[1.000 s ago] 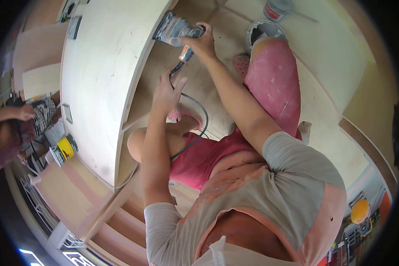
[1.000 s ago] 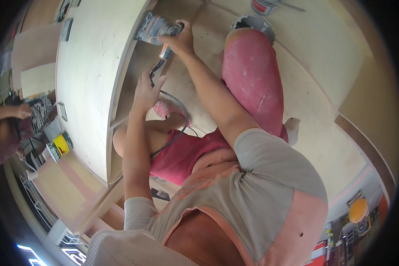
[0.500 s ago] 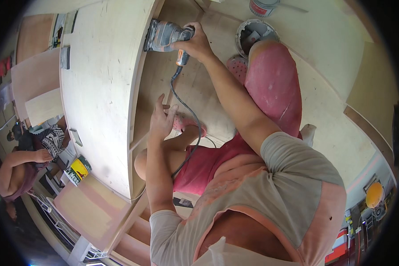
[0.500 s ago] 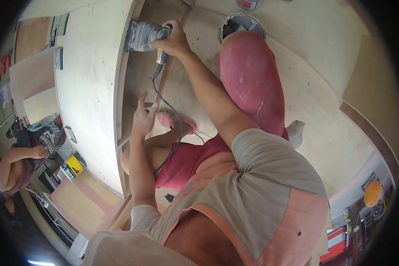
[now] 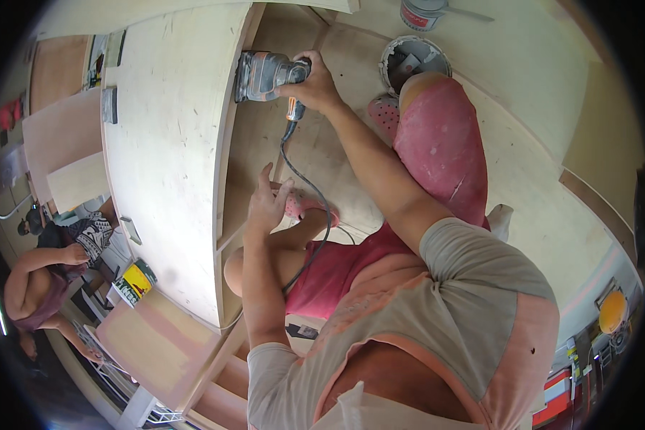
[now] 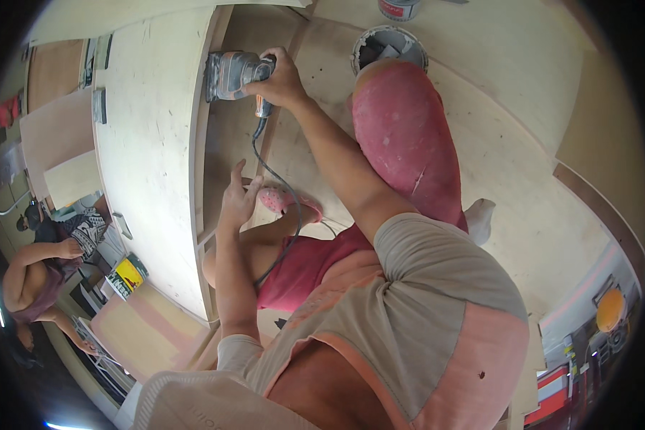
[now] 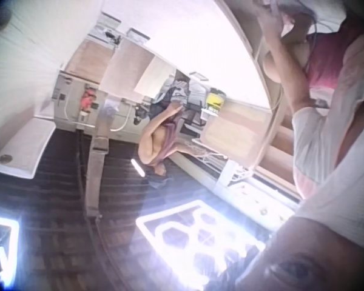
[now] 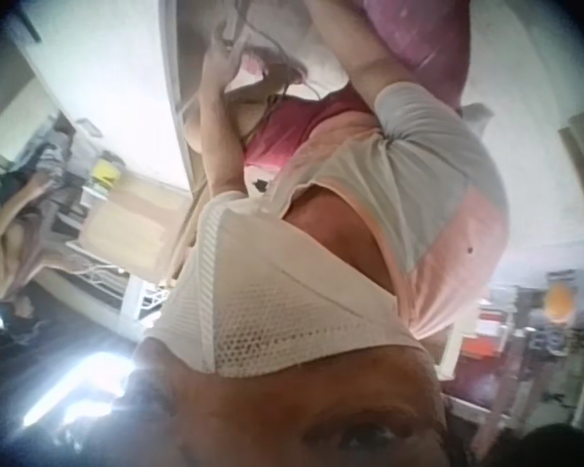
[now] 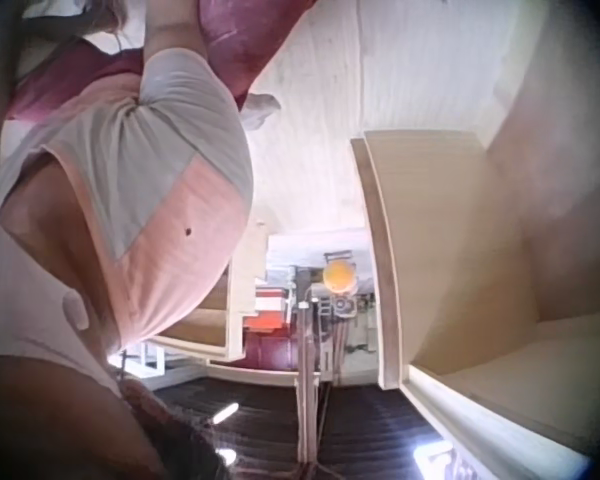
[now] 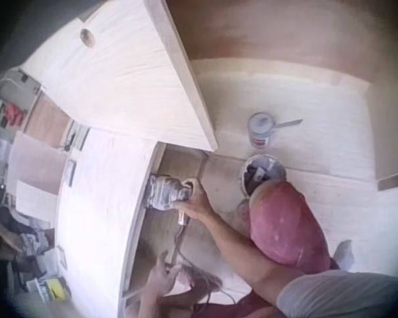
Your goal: The person handles an electric sander and sands various wooden surfaces and edges of a cabinet using the electric sander.
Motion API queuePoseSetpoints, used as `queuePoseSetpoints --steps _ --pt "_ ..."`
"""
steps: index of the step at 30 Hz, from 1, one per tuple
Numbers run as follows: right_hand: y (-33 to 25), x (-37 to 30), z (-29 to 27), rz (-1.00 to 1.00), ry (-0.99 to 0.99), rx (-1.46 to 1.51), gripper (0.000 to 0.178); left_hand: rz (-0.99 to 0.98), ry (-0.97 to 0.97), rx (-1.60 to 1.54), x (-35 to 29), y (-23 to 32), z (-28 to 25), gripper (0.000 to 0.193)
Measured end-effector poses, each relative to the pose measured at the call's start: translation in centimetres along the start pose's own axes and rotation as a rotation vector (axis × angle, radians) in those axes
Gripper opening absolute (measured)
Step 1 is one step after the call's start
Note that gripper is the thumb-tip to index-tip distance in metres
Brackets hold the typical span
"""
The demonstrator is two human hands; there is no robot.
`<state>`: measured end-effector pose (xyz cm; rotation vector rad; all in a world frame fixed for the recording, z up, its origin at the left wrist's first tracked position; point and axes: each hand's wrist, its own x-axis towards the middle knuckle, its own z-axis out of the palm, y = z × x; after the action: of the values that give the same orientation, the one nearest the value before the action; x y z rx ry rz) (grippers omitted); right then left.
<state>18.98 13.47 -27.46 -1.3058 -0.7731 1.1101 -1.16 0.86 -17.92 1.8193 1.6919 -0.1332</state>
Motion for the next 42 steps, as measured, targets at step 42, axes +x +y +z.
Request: queuePoseSetpoints --steps 42 --pt "-3.7 3.1 -2.2 0.018 0.171 0.015 0.079 -0.037 -0.072 0.035 -0.6 -1.3 0.8 0.067"
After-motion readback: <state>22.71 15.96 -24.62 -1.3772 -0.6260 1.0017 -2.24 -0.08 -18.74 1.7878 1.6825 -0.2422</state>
